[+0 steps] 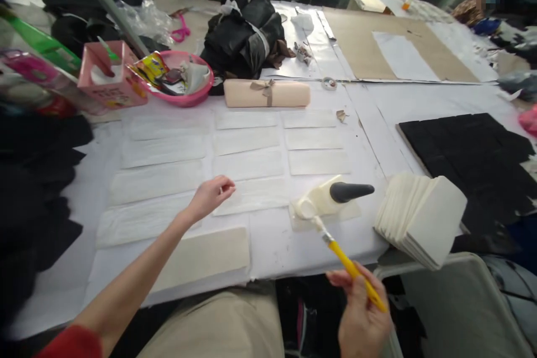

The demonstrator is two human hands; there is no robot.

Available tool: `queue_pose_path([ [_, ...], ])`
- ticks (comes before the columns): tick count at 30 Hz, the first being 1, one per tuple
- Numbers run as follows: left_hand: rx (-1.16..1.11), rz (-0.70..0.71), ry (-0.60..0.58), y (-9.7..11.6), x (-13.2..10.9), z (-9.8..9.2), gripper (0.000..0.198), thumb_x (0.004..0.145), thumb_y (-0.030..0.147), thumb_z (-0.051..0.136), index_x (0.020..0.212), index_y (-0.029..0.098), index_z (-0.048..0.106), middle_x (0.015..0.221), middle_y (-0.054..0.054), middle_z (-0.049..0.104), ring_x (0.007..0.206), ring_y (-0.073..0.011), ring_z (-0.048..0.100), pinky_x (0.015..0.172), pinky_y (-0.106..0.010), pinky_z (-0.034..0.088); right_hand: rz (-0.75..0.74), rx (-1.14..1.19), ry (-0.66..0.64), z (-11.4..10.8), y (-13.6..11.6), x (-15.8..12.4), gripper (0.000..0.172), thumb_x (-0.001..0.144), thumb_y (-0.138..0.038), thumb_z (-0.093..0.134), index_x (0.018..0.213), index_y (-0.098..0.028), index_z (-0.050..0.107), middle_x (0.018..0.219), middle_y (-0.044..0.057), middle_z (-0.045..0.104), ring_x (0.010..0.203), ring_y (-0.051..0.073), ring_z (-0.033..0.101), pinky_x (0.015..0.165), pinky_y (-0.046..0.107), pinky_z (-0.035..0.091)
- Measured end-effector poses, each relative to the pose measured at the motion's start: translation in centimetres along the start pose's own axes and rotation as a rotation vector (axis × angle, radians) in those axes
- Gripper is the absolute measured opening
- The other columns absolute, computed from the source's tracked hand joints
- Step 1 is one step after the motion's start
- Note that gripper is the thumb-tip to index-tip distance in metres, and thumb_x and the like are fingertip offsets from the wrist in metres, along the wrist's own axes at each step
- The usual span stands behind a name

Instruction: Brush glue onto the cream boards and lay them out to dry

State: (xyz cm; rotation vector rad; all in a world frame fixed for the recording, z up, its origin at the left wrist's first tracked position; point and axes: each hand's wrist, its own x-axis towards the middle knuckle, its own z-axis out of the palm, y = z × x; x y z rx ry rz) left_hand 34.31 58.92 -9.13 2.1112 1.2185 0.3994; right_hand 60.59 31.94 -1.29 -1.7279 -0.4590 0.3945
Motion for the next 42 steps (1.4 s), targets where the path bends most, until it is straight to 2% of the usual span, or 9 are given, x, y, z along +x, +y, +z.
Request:
queue_pose_path([
  [5, -0.121, -0.479, 0.031, -8.2, -17.8, -1.2, 0.028, 0.083, 0.047, 0.052, 0.074, 0.021, 0.058, 0.064, 0.001, 0.06, 0.061, -0.0168, 0.056, 0.06, -0.027, 0.039, 0.179, -0.06, -0.401, 6.0, 2.5, -9.9, 0.033, 0.09, -0.043, 0.059, 0.109, -0.016, 0.06, 0.077, 0.004, 0.071, 0.065, 0.019, 0.07, 0.063, 0.032, 0.059],
  [7, -0.12, -0.63, 0.081, -10.5, -22.6, -0.4, 0.031, 0.079, 0.052, 0.053, 0.071, 0.022, 0.055, 0.063, 0.0, 0.06, 0.062, -0.0186, 0.057, 0.059, -0.028, 0.039, 0.184, -0.036, -0.491, 8.2, 2.9, -12.6, 0.033, 0.09, -0.044, 0.058, 0.107, -0.016, 0.061, 0.077, 0.004, 0.071, 0.065, 0.019, 0.07, 0.062, 0.031, 0.059],
  [10, -0.098, -0.738, 0.128, -12.3, -26.4, 0.6, 0.033, 0.075, 0.056, 0.052, 0.074, 0.023, 0.051, 0.066, -0.001, 0.061, 0.063, -0.021, 0.059, 0.059, -0.029, 0.039, 0.165, -0.035, -0.573, 10.3, 3.2, -15.3, 0.032, 0.091, -0.044, 0.056, 0.106, -0.016, 0.061, 0.076, 0.004, 0.07, 0.064, 0.019, 0.069, 0.061, 0.03, 0.058],
  [13, -0.116, -0.743, 0.157, -13.3, -27.6, 0.8, 0.036, 0.072, 0.06, 0.051, 0.077, 0.024, 0.047, 0.067, -0.002, 0.061, 0.064, -0.0232, 0.061, 0.059, -0.031, 0.041, 0.12, -0.068, -0.563, 10.6, 3.5, -16.6, 0.032, 0.093, -0.044, 0.054, 0.108, -0.016, 0.06, 0.078, 0.004, 0.069, 0.067, 0.018, 0.07, 0.064, 0.03, 0.058],
  [16, -0.143, -0.758, 0.142, -14.5, -27.9, 0.6, 0.041, 0.067, 0.063, 0.056, 0.077, 0.024, 0.047, 0.063, -0.001, 0.061, 0.061, -0.0246, 0.061, 0.058, -0.033, 0.041, 0.067, -0.09, -0.443, 9.3, 3.8, -15.4, 0.033, 0.092, -0.045, 0.054, 0.108, -0.016, 0.059, 0.079, 0.004, 0.07, 0.069, 0.019, 0.07, 0.066, 0.032, 0.059],
  [23, -0.343, -0.882, 0.062, -16.4, -28.3, 0.9, 0.049, 0.063, 0.066, 0.059, 0.083, 0.021, 0.058, 0.059, -0.001, 0.067, 0.058, -0.026, 0.065, 0.054, -0.034, 0.045, -0.075, -0.144, -0.109, 5.7, 4.0, -4.7, 0.044, 0.086, -0.053, 0.058, 0.106, -0.014, 0.059, 0.075, 0.004, 0.069, 0.063, 0.018, 0.07, 0.061, 0.03, 0.058],
  [27, -0.251, -0.886, 0.061, -15.5, -28.4, 0.4, 0.044, 0.064, 0.063, 0.059, 0.079, 0.022, 0.062, 0.06, -0.001, 0.069, 0.061, -0.027, 0.066, 0.058, -0.035, 0.046, -0.114, -0.189, -0.131, 5.8, 3.8, -1.0, 0.048, 0.083, -0.056, 0.059, 0.104, -0.014, 0.061, 0.072, 0.003, 0.069, 0.062, 0.018, 0.069, 0.062, 0.03, 0.057],
  [33, -0.067, -0.895, 0.072, -14.1, -28.2, -0.1, 0.038, 0.068, 0.06, 0.053, 0.078, 0.025, 0.062, 0.067, -0.001, 0.071, 0.068, -0.0293, 0.067, 0.061, -0.035, 0.044, -0.18, -0.29, -0.181, 6.0, 4.8, 0.7, 0.048, 0.086, -0.058, 0.053, 0.107, -0.015, 0.062, 0.076, 0.005, 0.07, 0.067, 0.019, 0.07, 0.068, 0.032, 0.057],
  [42, -0.298, -0.998, 0.039, -16.1, -28.6, 1.0, 0.05, 0.06, 0.066, 0.061, 0.08, 0.02, 0.065, 0.064, -0.002, 0.072, 0.061, -0.027, 0.069, 0.06, -0.034, 0.05, -0.301, -0.6, -0.315, 6.6, 8.0, 4.4, 0.048, 0.091, -0.052, 0.04, 0.107, -0.014, 0.064, 0.083, 0.01, 0.072, 0.07, 0.021, 0.068, 0.065, 0.031, 0.051],
])
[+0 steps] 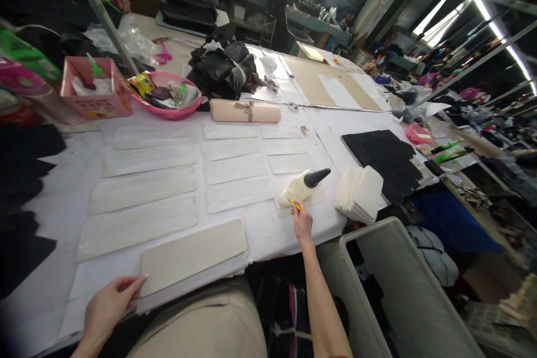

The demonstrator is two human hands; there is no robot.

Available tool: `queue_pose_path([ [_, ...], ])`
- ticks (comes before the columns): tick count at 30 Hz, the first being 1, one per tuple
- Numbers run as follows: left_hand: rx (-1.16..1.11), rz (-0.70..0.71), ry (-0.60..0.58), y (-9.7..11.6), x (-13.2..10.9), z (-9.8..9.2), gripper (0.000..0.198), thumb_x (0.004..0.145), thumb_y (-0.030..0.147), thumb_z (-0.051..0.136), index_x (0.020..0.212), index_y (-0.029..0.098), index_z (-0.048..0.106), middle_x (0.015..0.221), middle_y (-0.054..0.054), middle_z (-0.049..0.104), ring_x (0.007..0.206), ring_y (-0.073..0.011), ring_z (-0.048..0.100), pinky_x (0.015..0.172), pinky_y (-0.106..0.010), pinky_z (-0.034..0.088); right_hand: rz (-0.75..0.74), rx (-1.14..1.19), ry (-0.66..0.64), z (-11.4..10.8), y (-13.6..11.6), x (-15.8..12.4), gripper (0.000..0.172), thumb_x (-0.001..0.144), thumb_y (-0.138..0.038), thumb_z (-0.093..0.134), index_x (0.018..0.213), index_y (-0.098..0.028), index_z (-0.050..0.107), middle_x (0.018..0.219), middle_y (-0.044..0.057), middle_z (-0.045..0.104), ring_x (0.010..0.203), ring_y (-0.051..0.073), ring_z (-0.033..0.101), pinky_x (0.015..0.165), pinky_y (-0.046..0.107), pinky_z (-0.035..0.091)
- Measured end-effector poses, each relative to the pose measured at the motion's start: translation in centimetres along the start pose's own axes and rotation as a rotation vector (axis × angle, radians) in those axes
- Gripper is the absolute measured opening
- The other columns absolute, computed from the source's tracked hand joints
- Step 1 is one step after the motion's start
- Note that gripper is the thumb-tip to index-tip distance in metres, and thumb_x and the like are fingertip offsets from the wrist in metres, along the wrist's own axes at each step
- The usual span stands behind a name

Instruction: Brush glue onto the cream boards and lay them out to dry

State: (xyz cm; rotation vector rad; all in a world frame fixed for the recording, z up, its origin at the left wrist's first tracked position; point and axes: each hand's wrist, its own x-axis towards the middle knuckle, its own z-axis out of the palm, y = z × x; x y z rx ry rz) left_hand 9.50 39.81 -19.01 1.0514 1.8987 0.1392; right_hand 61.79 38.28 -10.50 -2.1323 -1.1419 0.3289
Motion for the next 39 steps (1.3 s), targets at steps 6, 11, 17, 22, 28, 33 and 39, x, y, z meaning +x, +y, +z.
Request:
queue_pose_path([
  [6, -0.016, 0.027, -0.007, 0.0, 0.2, 0.1, 0.05, 0.057, 0.065, 0.061, 0.076, 0.02, 0.066, 0.057, -0.002, 0.069, 0.057, -0.027, 0.068, 0.057, -0.035, 0.05, -0.075, -0.071, -0.058, -1.1, -0.3, -0.6, 0.042, 0.092, -0.048, 0.041, 0.108, -0.019, 0.066, 0.088, 0.009, 0.072, 0.074, 0.022, 0.068, 0.069, 0.032, 0.049],
  [11, -0.062, 0.033, -0.003, -0.2, 0.2, 0.3, 0.051, 0.058, 0.066, 0.061, 0.079, 0.019, 0.065, 0.062, -0.003, 0.07, 0.058, -0.0252, 0.068, 0.057, -0.034, 0.051, -0.188, -0.123, -0.104, -2.1, -0.9, -2.3, 0.03, 0.086, -0.048, 0.052, 0.092, -0.024, 0.07, 0.091, 0.007, 0.073, 0.084, 0.025, 0.068, 0.074, 0.035, 0.051],
  [17, -0.014, 0.081, -0.008, 0.5, -0.2, 0.0, 0.046, 0.061, 0.062, 0.06, 0.079, 0.019, 0.065, 0.063, -0.003, 0.07, 0.055, -0.0252, 0.067, 0.057, -0.035, 0.05, -0.054, 0.003, -0.007, -2.5, -1.7, -3.9, 0.04, 0.083, -0.055, 0.055, 0.099, -0.02, 0.067, 0.089, 0.008, 0.073, 0.082, 0.025, 0.069, 0.078, 0.037, 0.053],
  [22, -0.062, 0.086, -0.044, 1.1, -0.4, -0.1, 0.042, 0.062, 0.058, 0.059, 0.074, 0.017, 0.064, 0.052, -0.003, 0.065, 0.047, -0.0229, 0.062, 0.051, -0.033, 0.047, 0.21, 0.491, 0.222, -1.5, -3.2, -4.2, 0.046, 0.083, -0.054, 0.059, 0.107, -0.014, 0.058, 0.073, 0.004, 0.071, 0.064, 0.02, 0.07, 0.062, 0.032, 0.057],
  [28, -0.132, 0.132, -0.049, 1.4, -0.5, 0.0, 0.034, 0.063, 0.05, 0.059, 0.068, 0.017, 0.062, 0.045, -0.002, 0.06, 0.042, -0.0188, 0.057, 0.046, -0.029, 0.043, 0.46, 0.914, 0.105, 1.0, -7.5, -8.2, 0.049, 0.074, -0.048, 0.073, 0.107, -0.015, 0.057, 0.07, 0.002, 0.072, 0.062, 0.018, 0.072, 0.055, 0.024, 0.056],
  [33, -0.317, 0.089, -0.092, 2.1, -1.1, -0.4, 0.025, 0.062, 0.04, 0.062, 0.067, 0.016, 0.059, 0.045, -0.001, 0.06, 0.042, -0.0149, 0.057, 0.044, -0.025, 0.045, 0.535, 0.951, -0.216, 6.0, -12.2, -14.7, 0.049, 0.076, -0.052, 0.072, 0.107, -0.017, 0.057, 0.072, 0.002, 0.073, 0.062, 0.019, 0.072, 0.052, 0.024, 0.056],
  [39, -0.363, 0.084, -0.133, 2.5, -1.3, -1.0, 0.012, 0.063, 0.026, 0.062, 0.068, 0.016, 0.059, 0.046, 0.0, 0.061, 0.044, -0.0141, 0.06, 0.043, -0.021, 0.046, 0.447, 0.84, -0.458, 11.0, -15.2, -20.3, 0.046, 0.082, -0.055, 0.065, 0.104, -0.015, 0.057, 0.069, 0.003, 0.072, 0.058, 0.02, 0.07, 0.048, 0.026, 0.055],
])
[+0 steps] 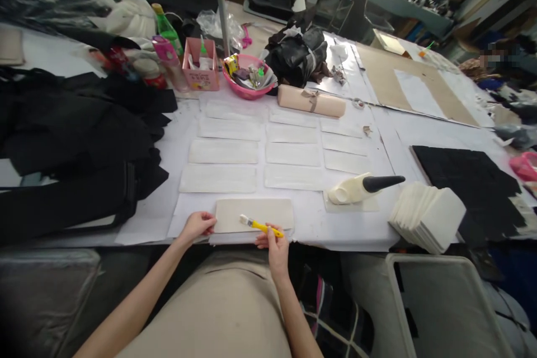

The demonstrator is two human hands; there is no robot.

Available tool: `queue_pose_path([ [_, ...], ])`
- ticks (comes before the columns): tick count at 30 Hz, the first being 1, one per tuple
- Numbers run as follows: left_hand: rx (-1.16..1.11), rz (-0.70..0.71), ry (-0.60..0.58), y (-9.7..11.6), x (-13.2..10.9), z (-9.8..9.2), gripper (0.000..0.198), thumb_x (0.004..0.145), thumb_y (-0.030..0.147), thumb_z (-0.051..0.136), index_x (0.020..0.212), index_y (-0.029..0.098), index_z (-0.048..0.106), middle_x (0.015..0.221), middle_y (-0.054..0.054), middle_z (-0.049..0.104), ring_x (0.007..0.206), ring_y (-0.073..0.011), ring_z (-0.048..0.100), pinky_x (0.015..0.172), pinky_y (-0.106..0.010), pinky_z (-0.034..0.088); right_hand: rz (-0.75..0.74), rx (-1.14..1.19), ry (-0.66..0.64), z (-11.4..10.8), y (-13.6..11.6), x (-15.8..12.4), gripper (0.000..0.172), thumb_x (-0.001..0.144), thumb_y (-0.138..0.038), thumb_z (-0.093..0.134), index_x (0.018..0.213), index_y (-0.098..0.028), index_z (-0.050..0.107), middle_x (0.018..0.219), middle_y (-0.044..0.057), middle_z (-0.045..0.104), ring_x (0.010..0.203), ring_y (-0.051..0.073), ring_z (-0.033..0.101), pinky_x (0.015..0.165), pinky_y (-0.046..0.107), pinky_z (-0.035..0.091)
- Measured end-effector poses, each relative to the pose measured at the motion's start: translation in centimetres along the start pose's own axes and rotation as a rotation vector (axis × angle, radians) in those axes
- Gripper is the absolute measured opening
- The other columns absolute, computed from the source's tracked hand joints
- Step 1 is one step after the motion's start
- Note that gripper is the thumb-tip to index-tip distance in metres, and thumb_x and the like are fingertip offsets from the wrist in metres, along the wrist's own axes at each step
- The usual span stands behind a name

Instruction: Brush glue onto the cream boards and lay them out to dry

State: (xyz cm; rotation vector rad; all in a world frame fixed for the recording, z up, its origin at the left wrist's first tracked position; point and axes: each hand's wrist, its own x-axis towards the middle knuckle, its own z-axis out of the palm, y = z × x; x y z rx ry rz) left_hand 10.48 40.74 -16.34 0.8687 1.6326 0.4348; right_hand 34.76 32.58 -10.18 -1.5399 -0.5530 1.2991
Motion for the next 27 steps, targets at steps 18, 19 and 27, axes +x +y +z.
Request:
queue_pose_path([
  [18, 0.063, 0.023, -0.037, -1.5, 1.3, 0.0, 0.005, 0.069, 0.019, 0.059, 0.073, 0.016, 0.059, 0.046, 0.002, 0.062, 0.044, -0.0153, 0.063, 0.042, -0.02, 0.048, -0.221, -0.227, 0.415, -7.0, 0.8, -0.6, 0.047, 0.082, -0.055, 0.063, 0.104, -0.014, 0.057, 0.069, 0.004, 0.071, 0.058, 0.021, 0.07, 0.053, 0.028, 0.058],
  [19, 0.065, 0.022, -0.037, -1.5, 1.4, 0.0, 0.005, 0.07, 0.018, 0.059, 0.074, 0.016, 0.059, 0.046, 0.001, 0.062, 0.044, -0.0155, 0.063, 0.042, -0.02, 0.048, -0.246, -0.244, 0.433, -7.0, 0.4, -0.8, 0.045, 0.083, -0.054, 0.063, 0.104, -0.014, 0.057, 0.07, 0.004, 0.071, 0.059, 0.02, 0.071, 0.054, 0.028, 0.058],
  [27, 0.077, 0.022, -0.032, -1.7, 1.6, 0.0, 0.004, 0.071, 0.017, 0.061, 0.074, 0.015, 0.061, 0.046, 0.001, 0.063, 0.045, -0.0155, 0.064, 0.042, -0.019, 0.047, -0.157, -0.185, -0.049, 3.2, 1.7, -1.9, 0.039, 0.09, -0.05, 0.055, 0.107, -0.015, 0.057, 0.07, 0.003, 0.071, 0.06, 0.017, 0.07, 0.051, 0.024, 0.054],
])
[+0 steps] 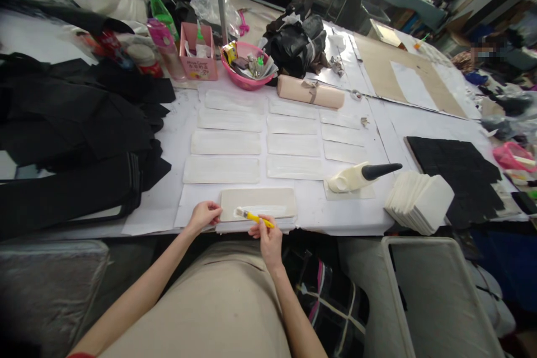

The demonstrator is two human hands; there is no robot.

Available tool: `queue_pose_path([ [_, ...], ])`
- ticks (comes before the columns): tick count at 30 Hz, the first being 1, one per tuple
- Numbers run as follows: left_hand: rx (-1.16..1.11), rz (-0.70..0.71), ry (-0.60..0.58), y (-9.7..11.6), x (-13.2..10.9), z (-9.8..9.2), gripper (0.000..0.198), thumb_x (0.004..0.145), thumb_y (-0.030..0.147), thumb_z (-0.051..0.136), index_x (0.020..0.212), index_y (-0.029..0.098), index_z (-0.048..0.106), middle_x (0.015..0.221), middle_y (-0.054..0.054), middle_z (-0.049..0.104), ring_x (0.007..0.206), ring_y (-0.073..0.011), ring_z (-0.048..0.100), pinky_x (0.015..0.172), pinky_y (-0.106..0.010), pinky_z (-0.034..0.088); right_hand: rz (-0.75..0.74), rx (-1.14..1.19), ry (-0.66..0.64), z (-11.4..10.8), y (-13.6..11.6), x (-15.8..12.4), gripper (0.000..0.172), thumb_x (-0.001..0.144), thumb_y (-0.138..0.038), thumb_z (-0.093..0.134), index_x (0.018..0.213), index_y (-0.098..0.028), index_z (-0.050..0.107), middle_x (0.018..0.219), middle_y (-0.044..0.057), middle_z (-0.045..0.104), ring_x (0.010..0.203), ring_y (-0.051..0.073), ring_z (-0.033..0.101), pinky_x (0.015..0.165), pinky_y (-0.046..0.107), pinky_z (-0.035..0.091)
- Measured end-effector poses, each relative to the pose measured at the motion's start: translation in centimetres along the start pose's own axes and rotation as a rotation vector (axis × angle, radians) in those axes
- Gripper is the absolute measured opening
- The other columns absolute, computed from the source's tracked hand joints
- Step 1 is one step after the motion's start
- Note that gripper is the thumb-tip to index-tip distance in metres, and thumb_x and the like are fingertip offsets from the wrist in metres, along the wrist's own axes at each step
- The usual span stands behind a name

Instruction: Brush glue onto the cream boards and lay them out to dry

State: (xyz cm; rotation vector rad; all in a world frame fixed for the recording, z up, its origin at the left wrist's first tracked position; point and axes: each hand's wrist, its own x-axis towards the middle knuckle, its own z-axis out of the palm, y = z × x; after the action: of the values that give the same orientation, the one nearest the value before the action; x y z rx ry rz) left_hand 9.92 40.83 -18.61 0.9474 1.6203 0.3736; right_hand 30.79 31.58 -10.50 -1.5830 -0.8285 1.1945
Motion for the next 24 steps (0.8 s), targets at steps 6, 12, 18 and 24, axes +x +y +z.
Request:
queue_pose_path([
  [6, -0.004, 0.006, 0.011, 0.0, 0.0, 0.1, 0.005, 0.07, 0.018, 0.061, 0.074, 0.015, 0.062, 0.046, 0.001, 0.064, 0.048, -0.0164, 0.066, 0.043, -0.019, 0.048, -0.003, -0.043, 0.027, -0.5, 1.7, 1.7, 0.041, 0.089, -0.052, 0.055, 0.106, -0.015, 0.057, 0.07, 0.003, 0.07, 0.059, 0.018, 0.069, 0.053, 0.025, 0.055],
  [12, -0.01, 0.014, 0.009, 0.2, -0.2, 0.1, 0.002, 0.071, 0.016, 0.06, 0.073, 0.015, 0.061, 0.046, 0.001, 0.063, 0.047, -0.0158, 0.065, 0.042, -0.019, 0.047, -0.091, -0.163, 0.369, -5.0, 0.2, 2.1, 0.043, 0.087, -0.054, 0.056, 0.104, -0.015, 0.057, 0.07, 0.003, 0.07, 0.061, 0.019, 0.07, 0.057, 0.028, 0.056],
  [18, 0.005, 0.034, 0.01, 0.1, -0.2, 0.1, 0.002, 0.073, 0.016, 0.058, 0.073, 0.016, 0.06, 0.046, 0.001, 0.062, 0.044, -0.0152, 0.063, 0.041, -0.019, 0.045, -0.064, 0.011, 0.035, 2.7, -1.0, 2.3, 0.036, 0.091, -0.048, 0.054, 0.107, -0.016, 0.055, 0.073, 0.002, 0.07, 0.061, 0.017, 0.07, 0.053, 0.024, 0.056],
  [24, 0.022, 0.036, 0.025, 0.2, -0.4, 0.3, 0.004, 0.074, 0.017, 0.057, 0.073, 0.016, 0.061, 0.047, 0.001, 0.062, 0.043, -0.015, 0.062, 0.04, -0.019, 0.044, 0.001, 0.113, 0.028, 6.8, 0.7, 4.6, 0.036, 0.089, -0.05, 0.056, 0.101, -0.016, 0.054, 0.067, 0.001, 0.07, 0.055, 0.017, 0.07, 0.048, 0.022, 0.054],
])
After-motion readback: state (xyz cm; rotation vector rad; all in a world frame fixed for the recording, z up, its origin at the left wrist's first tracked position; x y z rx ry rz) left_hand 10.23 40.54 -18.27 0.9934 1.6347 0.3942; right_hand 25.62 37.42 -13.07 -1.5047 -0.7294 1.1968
